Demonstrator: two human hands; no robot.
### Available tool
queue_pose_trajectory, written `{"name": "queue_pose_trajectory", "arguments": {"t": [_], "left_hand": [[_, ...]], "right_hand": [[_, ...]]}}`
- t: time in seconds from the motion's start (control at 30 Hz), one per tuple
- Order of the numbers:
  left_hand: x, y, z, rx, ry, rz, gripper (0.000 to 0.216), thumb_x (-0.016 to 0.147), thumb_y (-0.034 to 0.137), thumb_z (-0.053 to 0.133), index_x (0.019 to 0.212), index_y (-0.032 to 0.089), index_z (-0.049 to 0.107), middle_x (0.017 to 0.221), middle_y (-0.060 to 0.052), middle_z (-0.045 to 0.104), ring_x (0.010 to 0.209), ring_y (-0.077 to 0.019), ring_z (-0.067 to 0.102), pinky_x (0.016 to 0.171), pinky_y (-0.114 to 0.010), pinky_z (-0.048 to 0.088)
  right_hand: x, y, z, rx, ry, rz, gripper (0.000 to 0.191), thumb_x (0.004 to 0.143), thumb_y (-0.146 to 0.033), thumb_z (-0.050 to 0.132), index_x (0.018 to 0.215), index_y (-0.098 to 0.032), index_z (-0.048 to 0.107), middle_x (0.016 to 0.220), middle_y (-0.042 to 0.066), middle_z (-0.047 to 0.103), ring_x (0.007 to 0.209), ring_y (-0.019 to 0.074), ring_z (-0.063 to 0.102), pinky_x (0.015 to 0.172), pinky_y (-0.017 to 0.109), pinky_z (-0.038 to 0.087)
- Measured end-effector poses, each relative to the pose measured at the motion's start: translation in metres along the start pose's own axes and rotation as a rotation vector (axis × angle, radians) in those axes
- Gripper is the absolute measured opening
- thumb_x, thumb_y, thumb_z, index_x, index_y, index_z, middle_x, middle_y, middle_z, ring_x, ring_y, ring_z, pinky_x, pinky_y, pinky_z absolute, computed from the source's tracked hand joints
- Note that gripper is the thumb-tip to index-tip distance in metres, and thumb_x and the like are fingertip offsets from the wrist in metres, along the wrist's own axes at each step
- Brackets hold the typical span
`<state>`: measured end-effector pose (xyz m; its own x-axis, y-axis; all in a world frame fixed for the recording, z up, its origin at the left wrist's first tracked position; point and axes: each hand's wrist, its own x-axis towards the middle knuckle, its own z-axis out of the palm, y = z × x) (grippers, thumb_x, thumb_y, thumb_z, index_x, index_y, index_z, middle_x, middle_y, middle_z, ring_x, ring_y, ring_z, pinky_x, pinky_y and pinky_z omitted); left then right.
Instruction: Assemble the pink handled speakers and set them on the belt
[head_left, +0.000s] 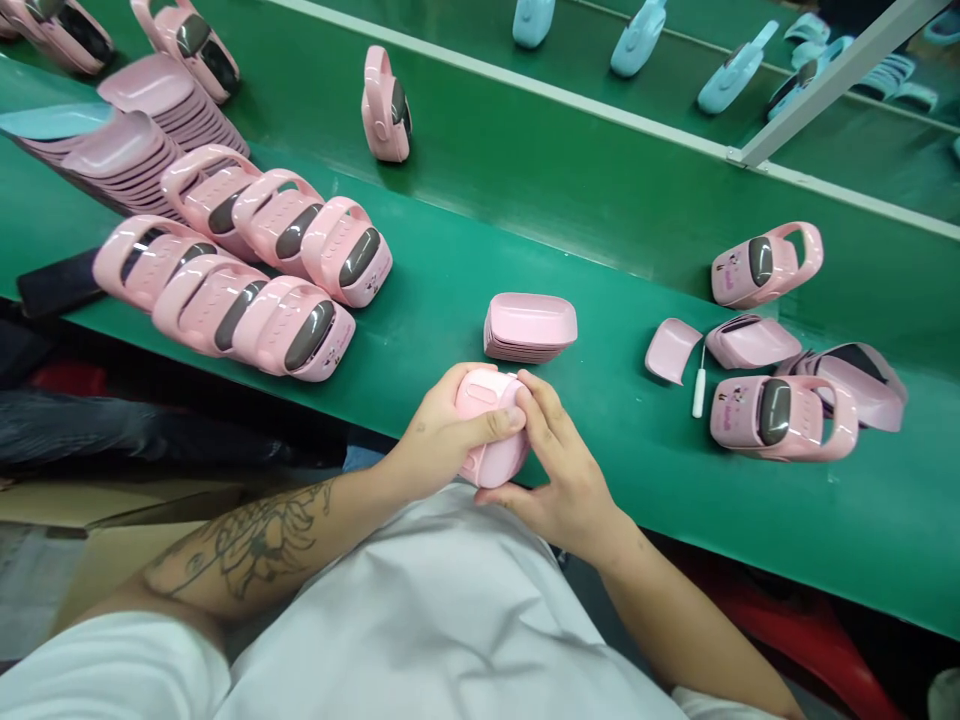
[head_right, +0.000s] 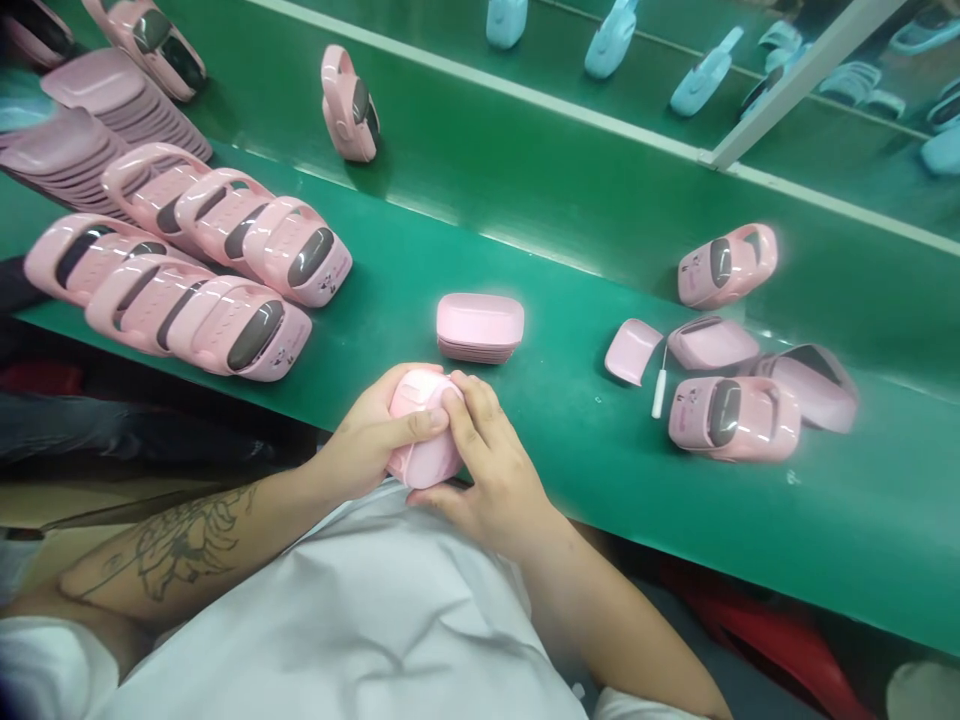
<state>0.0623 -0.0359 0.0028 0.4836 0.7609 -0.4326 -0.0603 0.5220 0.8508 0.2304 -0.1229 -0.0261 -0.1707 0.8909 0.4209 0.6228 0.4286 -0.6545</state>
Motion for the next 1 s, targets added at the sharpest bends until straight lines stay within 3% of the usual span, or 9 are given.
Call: {"name": "queue_pose_trajectory", "arguments": {"t": [0.17,0.23,0.33,0.43,0.5,0.57,0.63,0.8,1.0], "left_hand": [[-0.006,-0.003,-0.006,-0.035,-0.025,-0.036,0.073,0.071,0.049,0.096,0.128,0.018,0.062,0.117,-0.01,0.072,0.103,-0.025,0.069,0.084,-0.035,0.057],[-0.011,-0.007,-0.01,-0.075,-0.058,0.075,0.074,0.074,0.049,0.094,0.133,0.021,0.06,0.121,-0.01,0.072,0.104,-0.0256,0.07,0.085,-0.036,0.059],[-0.015,-0.016,-0.01,-0.188,-0.09,0.386,0.078,0.079,0.055,0.09,0.143,0.031,0.053,0.14,-0.01,0.066,0.117,-0.0295,0.07,0.091,-0.039,0.06],[-0.012,-0.02,-0.008,-0.143,-0.115,0.636,0.081,0.081,0.06,0.087,0.149,0.033,0.051,0.156,-0.012,0.058,0.135,-0.0336,0.063,0.104,-0.041,0.057],[-0.01,-0.016,-0.01,-0.004,-0.142,0.667,0.082,0.08,0.057,0.087,0.149,0.028,0.053,0.154,-0.013,0.06,0.137,-0.0344,0.061,0.11,-0.041,0.054],[-0.01,-0.008,-0.015,0.116,-0.159,0.574,0.081,0.081,0.053,0.087,0.15,0.023,0.054,0.15,-0.015,0.062,0.135,-0.0348,0.062,0.109,-0.04,0.054],[-0.012,0.003,-0.019,0.198,-0.146,0.431,0.08,0.083,0.05,0.086,0.15,0.02,0.055,0.149,-0.017,0.063,0.133,-0.0358,0.063,0.106,-0.04,0.055],[-0.019,0.021,-0.017,0.352,-0.02,0.265,0.084,0.074,0.045,0.093,0.147,0.019,0.061,0.146,-0.014,0.067,0.133,-0.0387,0.063,0.109,-0.042,0.053],[-0.022,0.02,-0.018,0.395,-0.026,0.268,0.083,0.077,0.043,0.091,0.151,0.02,0.062,0.145,-0.012,0.069,0.134,-0.0383,0.063,0.118,-0.046,0.047]], "right_hand": [[-0.01,-0.001,0.001,0.033,-0.013,0.025,0.121,0.08,-0.059,0.087,0.173,-0.031,0.014,0.179,0.016,0.026,0.163,0.0412,0.032,0.129,0.066,0.037],[-0.015,-0.006,0.006,0.129,0.135,0.107,0.121,0.079,-0.064,0.087,0.173,-0.036,0.016,0.181,0.011,0.02,0.165,0.0417,0.028,0.131,0.068,0.032],[-0.012,-0.021,0.018,0.586,0.331,0.439,0.094,0.092,-0.076,0.063,0.17,-0.036,0.028,0.178,0.009,0.032,0.162,0.0379,0.036,0.13,0.064,0.034],[0.002,-0.034,0.03,1.188,0.241,0.681,0.084,0.099,-0.083,0.034,0.159,-0.027,0.05,0.16,0.013,0.059,0.152,0.0357,0.052,0.123,0.06,0.045],[0.009,-0.035,0.033,1.334,0.305,0.749,0.078,0.101,-0.08,0.034,0.152,-0.026,0.056,0.151,0.013,0.066,0.144,0.0355,0.059,0.118,0.059,0.05],[0.011,-0.028,0.033,1.257,0.418,0.738,0.067,0.102,-0.071,0.046,0.15,-0.026,0.055,0.149,0.013,0.067,0.138,0.0347,0.065,0.113,0.058,0.054],[0.008,-0.018,0.03,1.095,0.438,0.659,0.067,0.097,-0.065,0.06,0.151,-0.026,0.05,0.151,0.015,0.065,0.134,0.0351,0.067,0.11,0.057,0.057],[0.003,-0.009,0.021,0.868,0.286,0.51,0.067,0.096,-0.06,0.066,0.15,-0.026,0.048,0.152,0.017,0.064,0.133,0.0368,0.068,0.108,0.056,0.059],[0.006,-0.015,0.008,0.877,0.131,0.53,0.069,0.091,-0.067,0.07,0.141,-0.023,0.057,0.141,0.019,0.071,0.124,0.0396,0.073,0.102,0.058,0.064]]}}
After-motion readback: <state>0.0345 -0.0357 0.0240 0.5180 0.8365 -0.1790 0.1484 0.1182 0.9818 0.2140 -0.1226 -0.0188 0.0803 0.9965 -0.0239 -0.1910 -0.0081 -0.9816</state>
